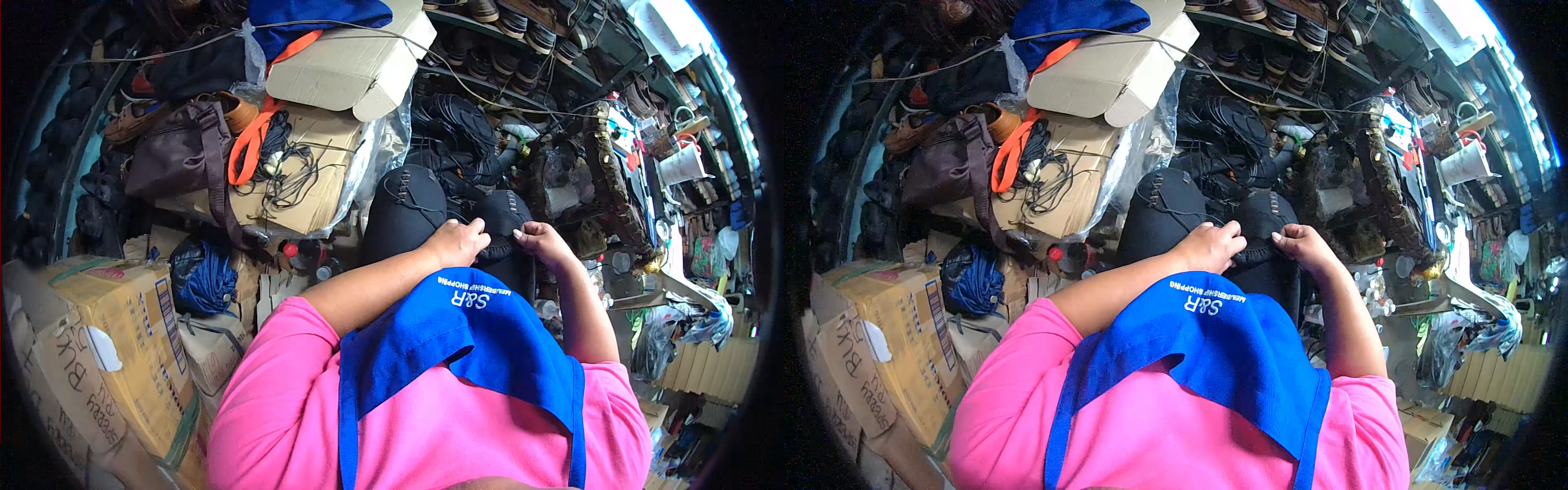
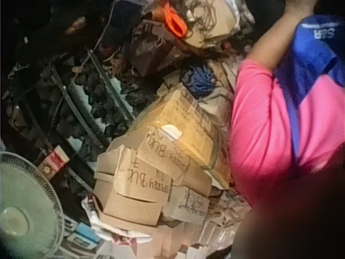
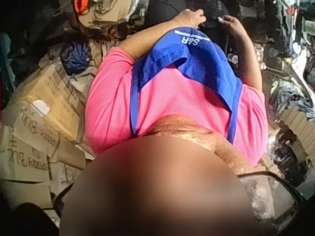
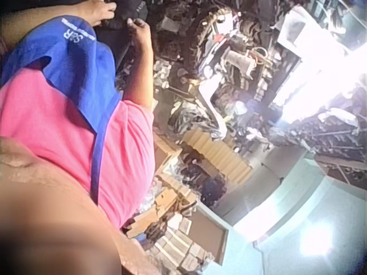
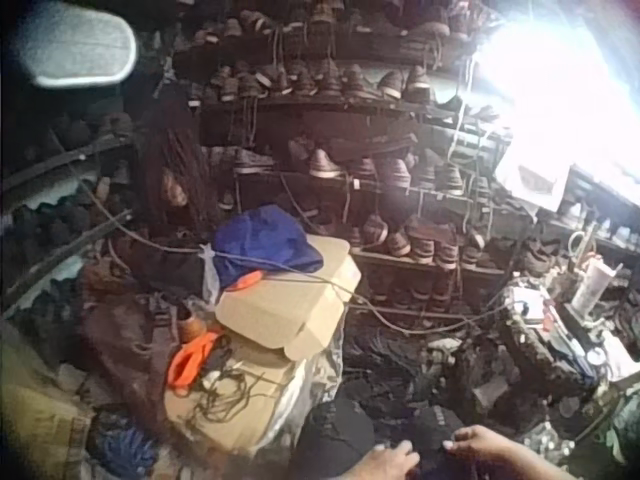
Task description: The person is manually stitching or threading a black shoe upper while seated.
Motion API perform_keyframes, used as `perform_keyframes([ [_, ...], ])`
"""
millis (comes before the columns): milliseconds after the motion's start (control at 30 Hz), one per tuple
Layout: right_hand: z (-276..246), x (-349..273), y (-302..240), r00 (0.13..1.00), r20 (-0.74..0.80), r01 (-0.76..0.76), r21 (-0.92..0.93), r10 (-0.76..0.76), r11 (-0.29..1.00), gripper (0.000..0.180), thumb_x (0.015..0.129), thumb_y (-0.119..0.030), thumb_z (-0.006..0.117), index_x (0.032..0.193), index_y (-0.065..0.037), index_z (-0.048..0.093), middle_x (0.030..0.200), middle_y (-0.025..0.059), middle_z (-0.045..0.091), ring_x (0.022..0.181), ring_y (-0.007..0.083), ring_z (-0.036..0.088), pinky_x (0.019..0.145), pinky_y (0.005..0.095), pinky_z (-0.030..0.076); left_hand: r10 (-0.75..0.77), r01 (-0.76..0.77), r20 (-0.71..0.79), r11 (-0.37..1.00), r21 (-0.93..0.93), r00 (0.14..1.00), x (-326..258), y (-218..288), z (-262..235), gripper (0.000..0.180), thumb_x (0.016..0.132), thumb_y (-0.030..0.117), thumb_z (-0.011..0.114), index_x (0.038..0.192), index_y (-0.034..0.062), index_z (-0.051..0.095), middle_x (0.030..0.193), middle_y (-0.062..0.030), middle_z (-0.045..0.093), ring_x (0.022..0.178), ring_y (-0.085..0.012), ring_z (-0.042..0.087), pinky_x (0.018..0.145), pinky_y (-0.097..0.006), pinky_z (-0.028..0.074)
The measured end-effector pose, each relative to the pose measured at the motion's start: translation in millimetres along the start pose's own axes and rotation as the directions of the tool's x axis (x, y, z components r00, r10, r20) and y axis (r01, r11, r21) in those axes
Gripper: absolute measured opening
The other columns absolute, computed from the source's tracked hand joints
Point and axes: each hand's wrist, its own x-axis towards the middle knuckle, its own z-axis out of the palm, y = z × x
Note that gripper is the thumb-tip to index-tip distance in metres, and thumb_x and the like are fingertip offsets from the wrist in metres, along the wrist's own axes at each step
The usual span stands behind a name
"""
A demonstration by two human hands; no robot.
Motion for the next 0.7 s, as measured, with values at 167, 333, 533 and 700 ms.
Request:
perform_keyframes([
  [167,6.6,-3.9,9.8,0.998,-0.064,0.012,0.025,-0.01,1.0,0.029,0.089,-0.031,0.063,0.073,-0.006,0.059,0.063,-0.0072,0.048,0.058,0.0049,0.039,0.055,0.0235,0.033,0.009,-0.005,-0.064,0.998,0.065,0.998,-4.0,11.3,-0.2,0.029,0.066,0.014,0.071,0.09,0.008,0.055,0.095,-0.0115,0.051,0.077,-0.0306,0.061,0.069,-0.043,0.048],
  [333,2.9,-27.4,-7.7,0.982,-0.165,0.057,-0.176,-0.087,0.983,0.031,0.088,-0.031,0.064,0.084,0.0,0.065,0.071,-0.0046,0.058,0.065,0.0048,0.048,0.06,0.0238,0.04,0.03,-0.009,-0.134,0.988,0.155,0.991,0.4,24.6,-2.9,0.025,0.066,0.012,0.069,0.087,0.0076,0.056,0.095,-0.0114,0.052,0.078,-0.0306,0.061,0.069,-0.043,0.049],
  [533,-11.8,-39.4,19.3,0.978,-0.166,0.068,-0.313,-0.125,0.947,0.032,0.092,-0.029,0.056,0.101,0.002,0.062,0.085,0.0012,0.063,0.079,0.0082,0.052,0.073,0.0271,0.044,0.027,-0.024,-0.035,0.996,0.091,0.999,6.4,49.2,0.9,0.027,0.069,0.018,0.072,0.088,0.0057,0.056,0.1,-0.0147,0.052,0.079,-0.0342,0.063,0.071,-0.044,0.052],
  [700,-17.4,-35.6,19.9,0.99,-0.094,0.088,-0.194,-0.108,0.977,0.033,0.093,-0.031,0.056,0.097,0.001,0.061,0.083,-0.0025,0.058,0.078,0.0072,0.048,0.072,0.0257,0.041,0.022,-0.022,-0.003,1.0,0.005,1.0,6.6,45.2,10.6,0.033,0.069,0.017,0.073,0.093,0.0042,0.054,0.104,-0.0168,0.051,0.079,-0.037,0.063,0.072,-0.045,0.053],
])
